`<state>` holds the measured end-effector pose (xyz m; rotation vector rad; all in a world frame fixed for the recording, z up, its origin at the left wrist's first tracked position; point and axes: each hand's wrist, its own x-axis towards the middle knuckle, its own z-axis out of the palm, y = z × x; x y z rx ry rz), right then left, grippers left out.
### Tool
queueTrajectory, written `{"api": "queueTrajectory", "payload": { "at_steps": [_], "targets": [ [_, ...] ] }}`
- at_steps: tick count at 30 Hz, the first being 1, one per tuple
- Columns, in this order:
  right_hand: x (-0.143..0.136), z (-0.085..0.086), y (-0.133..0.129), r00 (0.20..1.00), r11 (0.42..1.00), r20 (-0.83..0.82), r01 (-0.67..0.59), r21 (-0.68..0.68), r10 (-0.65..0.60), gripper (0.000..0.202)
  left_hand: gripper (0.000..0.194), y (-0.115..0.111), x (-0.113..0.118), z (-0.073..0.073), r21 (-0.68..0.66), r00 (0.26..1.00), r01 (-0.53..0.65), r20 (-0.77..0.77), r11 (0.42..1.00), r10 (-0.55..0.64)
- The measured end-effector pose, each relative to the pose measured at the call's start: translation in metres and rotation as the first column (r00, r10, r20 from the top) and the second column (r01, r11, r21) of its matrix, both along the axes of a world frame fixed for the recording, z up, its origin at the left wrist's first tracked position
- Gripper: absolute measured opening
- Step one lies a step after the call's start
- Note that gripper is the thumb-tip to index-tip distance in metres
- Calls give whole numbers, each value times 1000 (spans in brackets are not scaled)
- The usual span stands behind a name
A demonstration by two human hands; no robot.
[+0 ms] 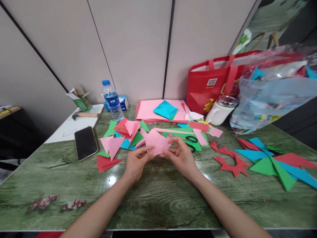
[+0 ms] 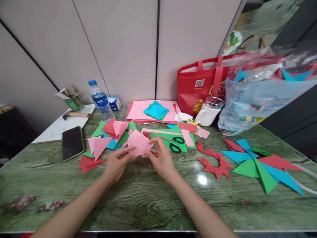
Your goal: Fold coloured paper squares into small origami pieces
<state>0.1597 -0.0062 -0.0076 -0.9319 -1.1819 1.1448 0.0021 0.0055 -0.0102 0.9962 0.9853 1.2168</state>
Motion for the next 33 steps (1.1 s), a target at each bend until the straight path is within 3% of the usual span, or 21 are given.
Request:
{"api": "queueTrajectory", "payload": {
  "at_steps": [3,5,7,10,12,15,20,26,33],
  "targets": [
    [7,0,4,998,998,53,-45,39,43,11,27,3,-4,4,-34,999,34,19,999,-33],
    [13,-2,8,994,995,106,4,99,-15,6,30,6,-8,7,-61,997,77,-15,995,-78],
    [18,-4,11,977,989,203,32,142,-61,13,30,7,-11,11,-100,986,158,-43,982,-163],
    [22,-5,12,944,978,327,-28,205,-42,22,32,8,-14,15,-135,965,256,-28,957,-262],
    [21,-4,11,939,973,344,-78,217,-2,24,34,9,-14,15,-125,974,222,-13,967,-225],
    [17,-2,8,941,970,334,-126,208,51,20,41,11,-13,14,-89,997,64,39,994,-61],
    [9,-3,3,914,951,404,-92,295,-37,14,44,11,-7,13,-61,982,-96,157,994,104],
    [1,-7,-3,913,946,402,-66,318,-72,13,18,6,-3,11,37,980,-37,195,999,29],
    [-1,-10,-4,887,954,451,-47,297,-97,12,27,4,-5,10,-31,987,58,154,998,-52]
  ]
}}
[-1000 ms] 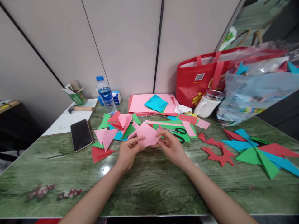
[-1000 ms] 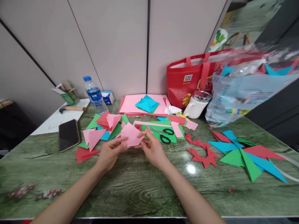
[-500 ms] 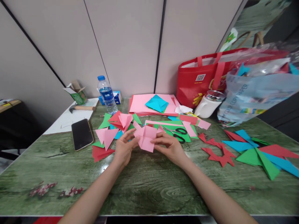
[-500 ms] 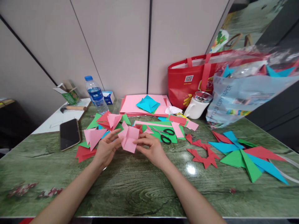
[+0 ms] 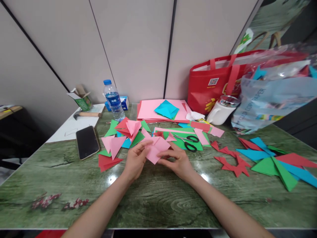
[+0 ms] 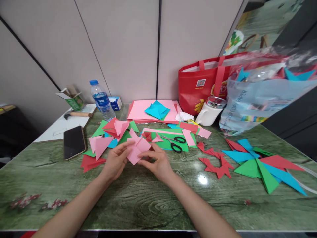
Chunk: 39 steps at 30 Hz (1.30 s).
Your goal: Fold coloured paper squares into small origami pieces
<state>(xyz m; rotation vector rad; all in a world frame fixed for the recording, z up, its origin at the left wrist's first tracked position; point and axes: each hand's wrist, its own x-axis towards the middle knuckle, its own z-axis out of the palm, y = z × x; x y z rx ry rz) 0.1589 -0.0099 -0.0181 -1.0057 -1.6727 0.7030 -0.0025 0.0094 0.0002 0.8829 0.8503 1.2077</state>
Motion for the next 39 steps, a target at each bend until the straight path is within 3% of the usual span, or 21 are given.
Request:
{"api": "queueTrajectory", "payload": {
  "at_steps": [6,15,28,39],
  "targets": [
    [0,3,0,998,998,-6,56,15,-56,9,28,-1,-1,-1,26,995,58,-89,998,-56],
    [-6,4,-1,977,983,-117,169,-76,-177,13,26,-5,1,0,37,990,106,-99,994,-102],
    [-9,6,-3,970,979,-143,186,-81,-197,11,32,-6,2,1,120,976,87,-211,989,-60],
    [-11,4,-5,983,993,-140,108,-55,-115,3,33,-6,3,-4,77,986,89,-151,993,-77]
  ]
}}
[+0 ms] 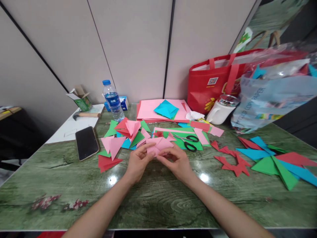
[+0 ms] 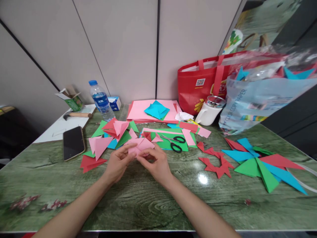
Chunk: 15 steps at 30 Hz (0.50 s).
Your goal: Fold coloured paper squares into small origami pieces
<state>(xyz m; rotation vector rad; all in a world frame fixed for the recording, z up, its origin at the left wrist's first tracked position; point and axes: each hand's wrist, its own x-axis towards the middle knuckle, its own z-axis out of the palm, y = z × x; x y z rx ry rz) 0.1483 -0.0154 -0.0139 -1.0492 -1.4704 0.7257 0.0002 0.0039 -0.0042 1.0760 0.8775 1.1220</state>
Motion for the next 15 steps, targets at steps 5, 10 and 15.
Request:
{"api": "queueTrajectory", "payload": {
  "at_steps": [5,10,15],
  "targets": [
    [-2,-1,-1,999,999,7,44,11,-45,10,28,1,0,3,-86,991,21,136,996,-10],
    [0,-2,0,998,998,8,60,-20,-60,12,25,2,-1,8,-136,978,36,208,990,-7],
    [1,-3,2,998,998,-48,50,-35,-52,10,35,0,-1,9,-46,994,34,106,998,-28]
  ]
}}
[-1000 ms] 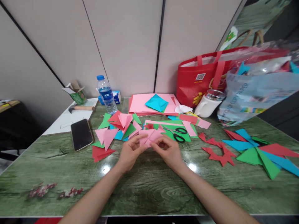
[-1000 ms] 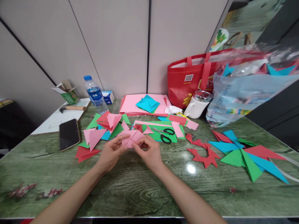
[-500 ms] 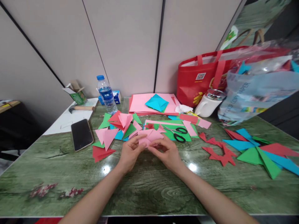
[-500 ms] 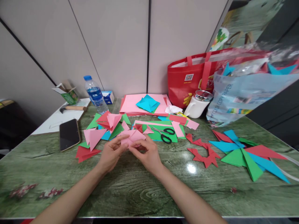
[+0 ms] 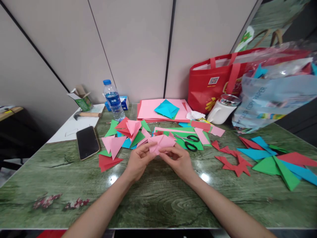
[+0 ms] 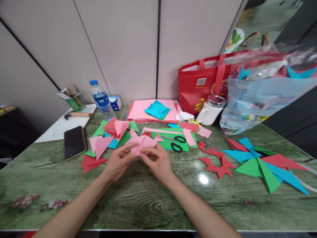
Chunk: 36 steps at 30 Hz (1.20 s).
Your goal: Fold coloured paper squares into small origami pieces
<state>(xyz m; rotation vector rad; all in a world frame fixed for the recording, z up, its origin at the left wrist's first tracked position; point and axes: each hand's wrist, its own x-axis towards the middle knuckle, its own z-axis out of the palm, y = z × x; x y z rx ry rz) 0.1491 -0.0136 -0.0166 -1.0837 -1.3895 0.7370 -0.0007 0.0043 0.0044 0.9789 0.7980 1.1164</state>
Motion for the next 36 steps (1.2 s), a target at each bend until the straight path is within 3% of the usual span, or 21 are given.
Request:
{"api": "queueTrajectory", "payload": {
  "at_steps": [24,31,36],
  "targets": [
    [-6,5,-3,1000,1000,-7,5,-26,-5,7,23,-1,2,-9,23,983,-141,-114,990,143],
    [-10,3,-3,983,990,-181,-58,-126,34,16,19,-1,3,-11,87,967,-152,-191,984,167],
    [-11,3,1,902,974,-416,-182,-134,112,19,21,2,0,-11,83,967,-188,-159,979,199]
  ]
}}
